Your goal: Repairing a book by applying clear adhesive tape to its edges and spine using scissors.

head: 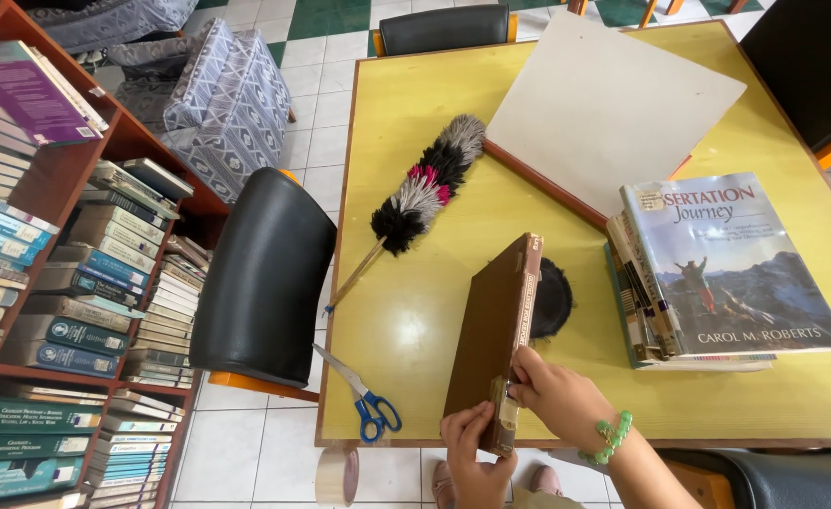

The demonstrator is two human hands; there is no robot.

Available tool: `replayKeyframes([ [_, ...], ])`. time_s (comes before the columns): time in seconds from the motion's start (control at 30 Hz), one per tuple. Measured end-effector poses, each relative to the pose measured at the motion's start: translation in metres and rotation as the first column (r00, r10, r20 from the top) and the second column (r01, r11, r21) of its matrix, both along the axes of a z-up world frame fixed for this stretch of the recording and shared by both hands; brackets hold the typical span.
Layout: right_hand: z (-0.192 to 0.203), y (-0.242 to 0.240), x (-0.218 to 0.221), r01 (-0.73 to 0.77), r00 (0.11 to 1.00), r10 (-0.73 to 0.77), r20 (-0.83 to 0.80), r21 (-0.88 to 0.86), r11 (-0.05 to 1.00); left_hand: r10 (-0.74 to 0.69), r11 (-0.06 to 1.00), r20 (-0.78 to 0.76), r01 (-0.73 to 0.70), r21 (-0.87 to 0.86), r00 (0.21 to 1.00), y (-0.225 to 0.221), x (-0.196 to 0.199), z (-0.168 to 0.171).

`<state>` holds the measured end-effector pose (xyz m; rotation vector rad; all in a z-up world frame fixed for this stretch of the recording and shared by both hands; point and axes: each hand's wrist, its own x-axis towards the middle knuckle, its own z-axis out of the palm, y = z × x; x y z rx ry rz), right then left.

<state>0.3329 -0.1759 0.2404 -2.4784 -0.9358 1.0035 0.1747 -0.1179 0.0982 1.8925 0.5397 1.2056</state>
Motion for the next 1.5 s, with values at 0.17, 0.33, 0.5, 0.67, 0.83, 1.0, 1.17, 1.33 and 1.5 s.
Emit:
replayKeyframes([
  [0.17, -0.003, 0.003, -0.003, 0.0, 1.0, 0.001, 0.027, -0.019, 1.0, 0.002, 0.999, 0.04, -0.004, 0.044, 0.999, 0.008, -0.003, -0.002],
  [0.33, -0.017, 0.005, 0.001, -0.071, 0.978, 0.088, 0.192, -0.094, 0.993, -0.01, 1.0, 0.033, 0.01, -0.008, 0.999, 0.018, -0.012, 0.011],
  [0.5, -0.076, 0.007, 0.017, 0.208, 0.794, 0.117, -0.597, 0.446, 0.87, -0.309, 0.949, -0.404, 0.251, -0.191, 0.861, 0.047, -0.024, 0.042],
  [0.67, -0.087, 0.019, 0.007, 0.376, 0.633, 0.321, -0.704, 0.642, 0.668, -0.264, 0.948, -0.435, 0.316, 0.05, 0.861, 0.062, -0.026, 0.069],
  [0.83, -0.089, 0.032, 0.003, 0.4, 0.613, 0.369, -0.699, 0.677, 0.618, -0.207, 0.945, -0.462, 0.299, 0.135, 0.862, 0.074, -0.029, 0.077],
  [1.0, -0.099, 0.035, -0.007, 0.472, 0.645, 0.182, -0.742, 0.574, 0.669, -0.263, 0.959, -0.469, 0.283, -0.03, 0.843, 0.085, -0.034, 0.084],
  [1.17, -0.11, 0.034, -0.025, 0.629, 0.562, -0.003, -0.827, 0.426, 0.65, -0.346, 0.938, -0.453, 0.311, -0.153, 0.822, 0.092, -0.04, 0.098],
  [1.33, -0.12, 0.023, -0.033, 0.636, 0.535, -0.048, -0.844, 0.364, 0.681, -0.334, 0.941, -0.424, 0.274, -0.197, 0.842, 0.092, -0.042, 0.091],
  [1.5, -0.12, 0.014, -0.037, 0.631, 0.555, -0.104, -0.825, 0.336, 0.699, -0.314, 0.946, -0.404, 0.246, -0.213, 0.859, 0.091, -0.043, 0.079],
])
